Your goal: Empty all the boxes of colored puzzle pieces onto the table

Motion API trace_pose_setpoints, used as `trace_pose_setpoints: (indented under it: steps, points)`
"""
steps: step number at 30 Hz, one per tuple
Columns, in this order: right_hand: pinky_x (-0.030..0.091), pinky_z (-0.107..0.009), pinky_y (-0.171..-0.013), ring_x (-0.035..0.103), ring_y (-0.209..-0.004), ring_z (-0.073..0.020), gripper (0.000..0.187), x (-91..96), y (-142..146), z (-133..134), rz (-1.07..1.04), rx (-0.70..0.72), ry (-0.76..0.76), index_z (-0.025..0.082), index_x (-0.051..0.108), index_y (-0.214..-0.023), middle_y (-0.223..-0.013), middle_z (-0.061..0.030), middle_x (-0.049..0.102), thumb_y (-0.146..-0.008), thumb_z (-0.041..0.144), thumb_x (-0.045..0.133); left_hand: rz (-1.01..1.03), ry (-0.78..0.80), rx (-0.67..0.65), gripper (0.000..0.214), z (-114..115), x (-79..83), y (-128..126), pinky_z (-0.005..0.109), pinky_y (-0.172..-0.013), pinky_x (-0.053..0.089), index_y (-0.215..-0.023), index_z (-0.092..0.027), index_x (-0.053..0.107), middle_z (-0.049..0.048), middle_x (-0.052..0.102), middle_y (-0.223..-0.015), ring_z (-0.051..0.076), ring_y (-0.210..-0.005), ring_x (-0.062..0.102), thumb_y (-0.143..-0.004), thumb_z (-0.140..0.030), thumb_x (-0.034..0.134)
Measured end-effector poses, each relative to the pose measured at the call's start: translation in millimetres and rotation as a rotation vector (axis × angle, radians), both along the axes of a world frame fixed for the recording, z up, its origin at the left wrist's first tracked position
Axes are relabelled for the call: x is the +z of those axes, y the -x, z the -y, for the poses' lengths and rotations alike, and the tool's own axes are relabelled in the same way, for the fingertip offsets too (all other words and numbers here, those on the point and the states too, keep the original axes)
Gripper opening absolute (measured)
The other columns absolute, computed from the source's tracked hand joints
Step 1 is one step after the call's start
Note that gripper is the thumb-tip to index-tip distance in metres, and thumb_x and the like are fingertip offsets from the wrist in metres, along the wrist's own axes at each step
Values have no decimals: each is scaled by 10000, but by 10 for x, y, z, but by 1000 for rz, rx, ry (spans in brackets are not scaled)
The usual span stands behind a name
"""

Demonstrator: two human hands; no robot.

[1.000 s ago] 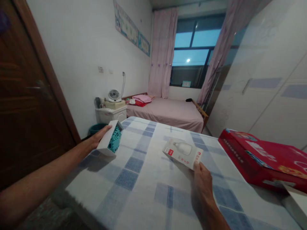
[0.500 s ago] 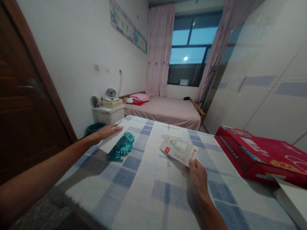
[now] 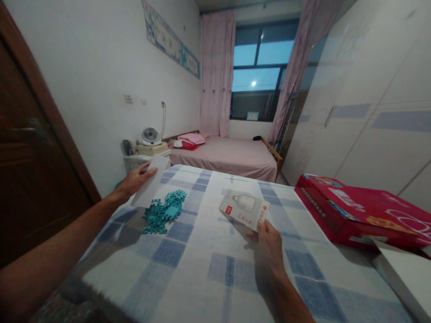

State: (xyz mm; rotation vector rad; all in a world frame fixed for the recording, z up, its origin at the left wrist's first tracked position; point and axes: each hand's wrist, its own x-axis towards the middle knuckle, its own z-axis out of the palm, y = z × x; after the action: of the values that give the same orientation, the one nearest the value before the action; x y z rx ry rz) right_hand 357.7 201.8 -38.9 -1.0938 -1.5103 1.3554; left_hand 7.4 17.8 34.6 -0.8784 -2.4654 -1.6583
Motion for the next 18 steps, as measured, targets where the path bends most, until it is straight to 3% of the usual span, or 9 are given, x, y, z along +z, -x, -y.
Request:
trace_pose_setpoints:
  steps: [4, 11, 16, 18]
  points:
    - [474, -283, -410, 602, -536, -196, 435, 65, 13, 41, 11, -8, -5, 107, 606, -950, -645, -58, 629, -731, 459, 475, -83, -67, -6, 720, 2, 35, -105, 282, -681, 472, -1279, -220, 547, 87, 634, -1077, 212, -812, 601, -661, -572, 656]
    - [476, -268, -405, 602, -542, -188, 430, 78, 20, 100, 5, -9, -54, 120, 602, -938, -603, -30, 596, -744, 475, 457, 55, -473, -72, 591, -35, -10, -224, 217, -532, 439, -1169, -191, 595, 41, 667, -901, 144, -659, 581, -745, -601, 557]
    - [482, -302, -401, 623, -556, -222, 429, 63, 16, 49, 41, 11, -54, 123, 593, -932, -617, -48, 614, -758, 481, 434, 49, -490, -81, 564, -72, -49, -239, 210, -535, 459, -1125, -194, 609, 36, 679, -904, 162, -716, 619, -706, -571, 635]
    - [504, -309, -461, 645, -624, -229, 427, 41, 8, 28, 59, 13, -122, 134, 595, -944, -657, -61, 641, -794, 491, 413, 173, -555, -93, 549, -102, -35, -297, 226, -563, 491, -1120, -185, 605, 42, 689, -880, 178, -738, 638, -742, -583, 595]
